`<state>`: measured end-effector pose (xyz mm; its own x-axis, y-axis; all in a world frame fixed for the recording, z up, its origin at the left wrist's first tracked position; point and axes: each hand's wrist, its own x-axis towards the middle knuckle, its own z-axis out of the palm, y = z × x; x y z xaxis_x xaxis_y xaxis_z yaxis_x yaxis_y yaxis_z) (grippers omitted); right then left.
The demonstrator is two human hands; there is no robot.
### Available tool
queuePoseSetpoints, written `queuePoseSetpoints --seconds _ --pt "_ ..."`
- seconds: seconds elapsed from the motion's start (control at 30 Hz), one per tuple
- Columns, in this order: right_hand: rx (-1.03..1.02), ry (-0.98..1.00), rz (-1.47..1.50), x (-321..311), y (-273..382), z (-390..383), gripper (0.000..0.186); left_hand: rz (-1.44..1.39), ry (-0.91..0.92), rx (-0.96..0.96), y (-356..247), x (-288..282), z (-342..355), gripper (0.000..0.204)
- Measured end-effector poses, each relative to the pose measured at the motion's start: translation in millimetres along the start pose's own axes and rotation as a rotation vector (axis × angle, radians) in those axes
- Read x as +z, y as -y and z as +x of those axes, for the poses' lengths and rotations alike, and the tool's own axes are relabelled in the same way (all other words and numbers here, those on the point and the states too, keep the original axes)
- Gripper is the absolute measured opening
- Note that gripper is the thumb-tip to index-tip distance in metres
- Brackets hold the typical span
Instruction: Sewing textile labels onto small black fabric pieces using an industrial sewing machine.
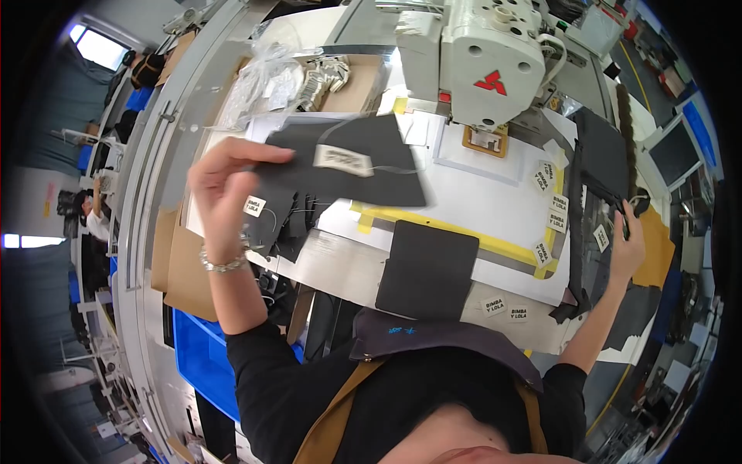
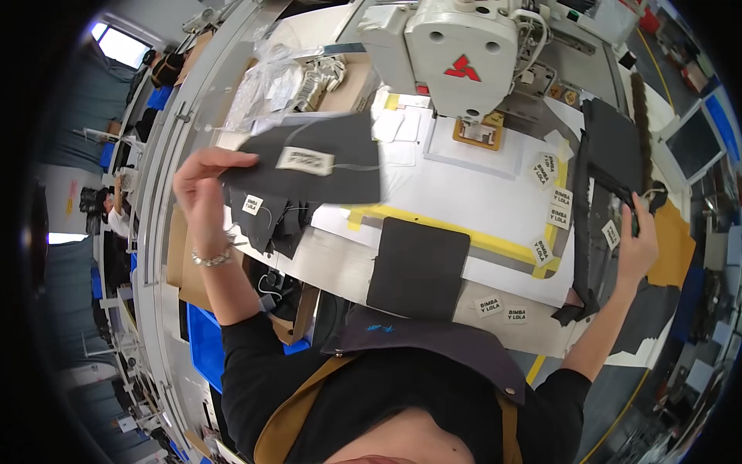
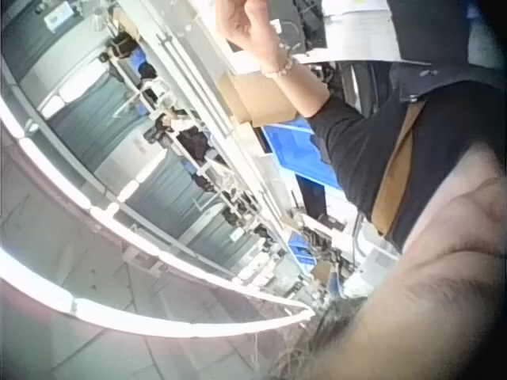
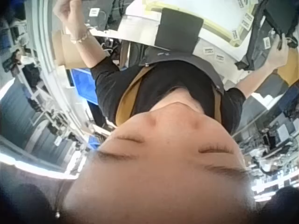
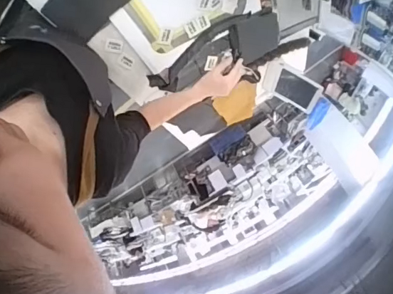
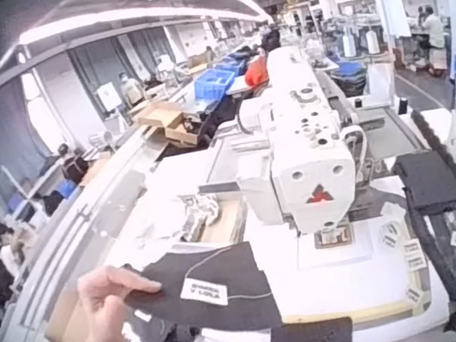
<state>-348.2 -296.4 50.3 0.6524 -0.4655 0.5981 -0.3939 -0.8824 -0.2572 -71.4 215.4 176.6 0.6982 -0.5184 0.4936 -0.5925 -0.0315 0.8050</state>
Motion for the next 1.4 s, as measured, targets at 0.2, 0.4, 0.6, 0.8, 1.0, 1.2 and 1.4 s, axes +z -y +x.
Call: queuePoseSetpoints --seconds 0.2,0.4,0.6,0.8,1.0,1.2,1.4 --pt "0.19 0.031 -0.007 -12.0 -17.2 -12.3 0.028 0.111 -0.099 -0.432 49.5 -95.5 -55.2 0.023" --pt "0.192 0.052 -0.067 0.5 -28.1 -23.8 0.029 0.225 -0.115 -0.684 111.7 -133.1 -101.0 0.051" --pt "0.221 0.155 -0.054 3.5 -20.3 -25.8 0.03 0.47 -0.085 -0.763 117.7 -145.2 -97.3 0.057" --pt "0.218 0.138 -0.015 10.3 5.9 -48.4 0.029 1.461 -0.157 -0.507 114.4 -111.3 -88.5 0.06" --pt "0.303 0.038 -0.007 20.9 25.5 -86.3 0.029 0.851 0.101 -0.211 109.2 6.7 -55.2 0.05" --pt "0.243 0.081 -0.099 31.4 13.5 -97.8 0.028 0.423 0.251 -0.319 124.0 101.3 -49.9 0.034" --pt "0.176 0.025 -0.21 30.1 15.7 -99.1 0.026 0.351 0.292 -0.567 121.3 109.1 -41.7 0.031"
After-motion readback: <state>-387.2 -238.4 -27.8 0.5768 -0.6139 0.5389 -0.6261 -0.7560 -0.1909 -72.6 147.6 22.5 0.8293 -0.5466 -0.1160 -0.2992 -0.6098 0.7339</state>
